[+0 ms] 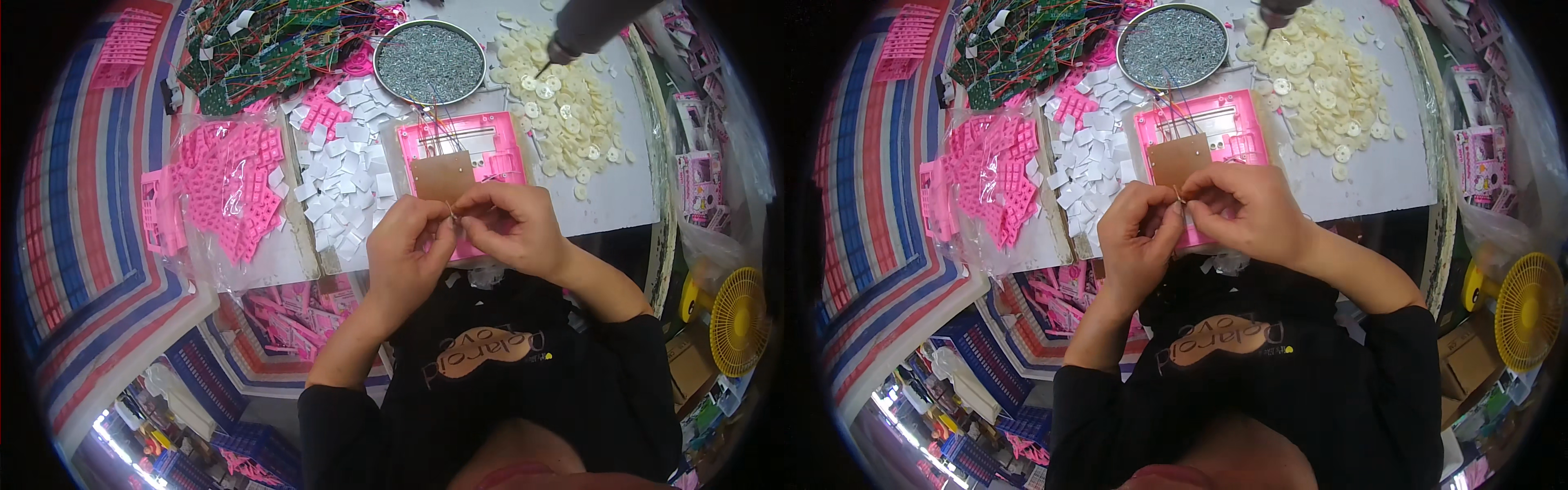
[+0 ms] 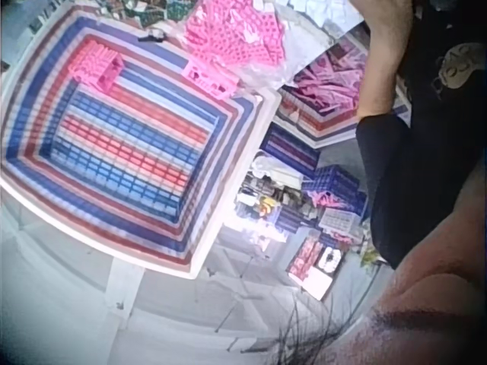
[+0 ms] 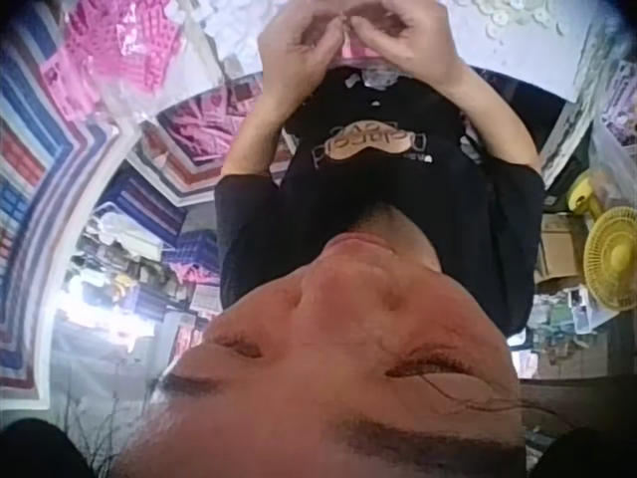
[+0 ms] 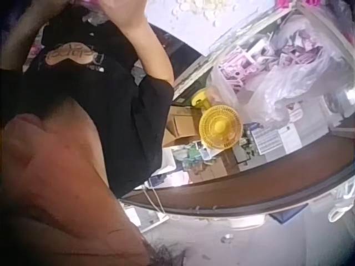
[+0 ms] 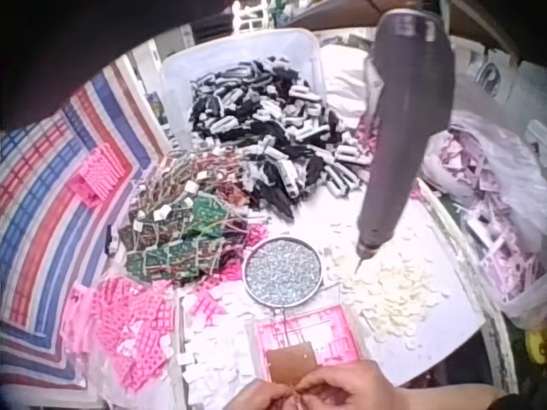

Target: Assembling the internal and external components of a pink toy piggy bank using a hot glue gun.

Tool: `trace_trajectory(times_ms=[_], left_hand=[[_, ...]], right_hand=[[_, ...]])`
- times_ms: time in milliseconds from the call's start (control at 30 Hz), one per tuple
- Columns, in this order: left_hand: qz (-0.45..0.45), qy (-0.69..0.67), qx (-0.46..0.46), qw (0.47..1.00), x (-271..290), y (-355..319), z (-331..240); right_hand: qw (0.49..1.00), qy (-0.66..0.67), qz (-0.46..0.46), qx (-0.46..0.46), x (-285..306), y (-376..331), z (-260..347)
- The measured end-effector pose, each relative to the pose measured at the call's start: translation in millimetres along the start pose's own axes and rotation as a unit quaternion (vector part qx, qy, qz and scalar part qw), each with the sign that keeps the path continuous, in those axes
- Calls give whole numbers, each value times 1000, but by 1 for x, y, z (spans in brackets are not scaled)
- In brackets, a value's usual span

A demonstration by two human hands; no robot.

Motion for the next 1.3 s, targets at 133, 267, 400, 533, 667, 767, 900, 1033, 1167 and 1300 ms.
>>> trace_trajectory(times_ms=[133, 267, 400, 533, 667, 767, 900, 1033, 1167, 1300], left_hand=[[12, 1, -21, 1000, -2, 0, -4], [33, -28, 72, 996, -4, -6, 8], [144, -162, 301, 929, 6, 6, 21], [199, -311, 319, 873, 9, 14, 25], [175, -32, 86, 980, 17, 18, 14], [153, 42, -5, 987, 16, 12, 11], [122, 71, -52, 989, 10, 4, 11], [120, 119, -186, 968, 3, 5, 13], [149, 146, -247, 946, 4, 6, 14], [158, 153, -271, 937, 4, 6, 11]], right_hand=[[999, -39, -1, 36, -1, -1, 3], [987, -121, 4, 101, 1, -3, 6], [922, -233, -18, 309, -6, -11, 10], [906, -254, 11, 339, -11, -13, 12], [876, -354, 13, 328, -11, -15, 12], [871, -378, 12, 312, -15, -14, 8], [891, -356, 25, 281, -5, -16, 9], [889, -357, 54, 284, -5, -19, 4], [885, -351, 74, 297, -7, -19, 4], [882, -360, 76, 295, -9, -19, 3]])
Point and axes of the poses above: each hand's wrist, its own y-axis towards the middle knuckle, its own x-axis out of the back of the hand, z = x × y, the point moved 4 cm from there along y, towards the middle knuckle, and after that the axes turned 2 degrees about -y, right-handed, at the moved point
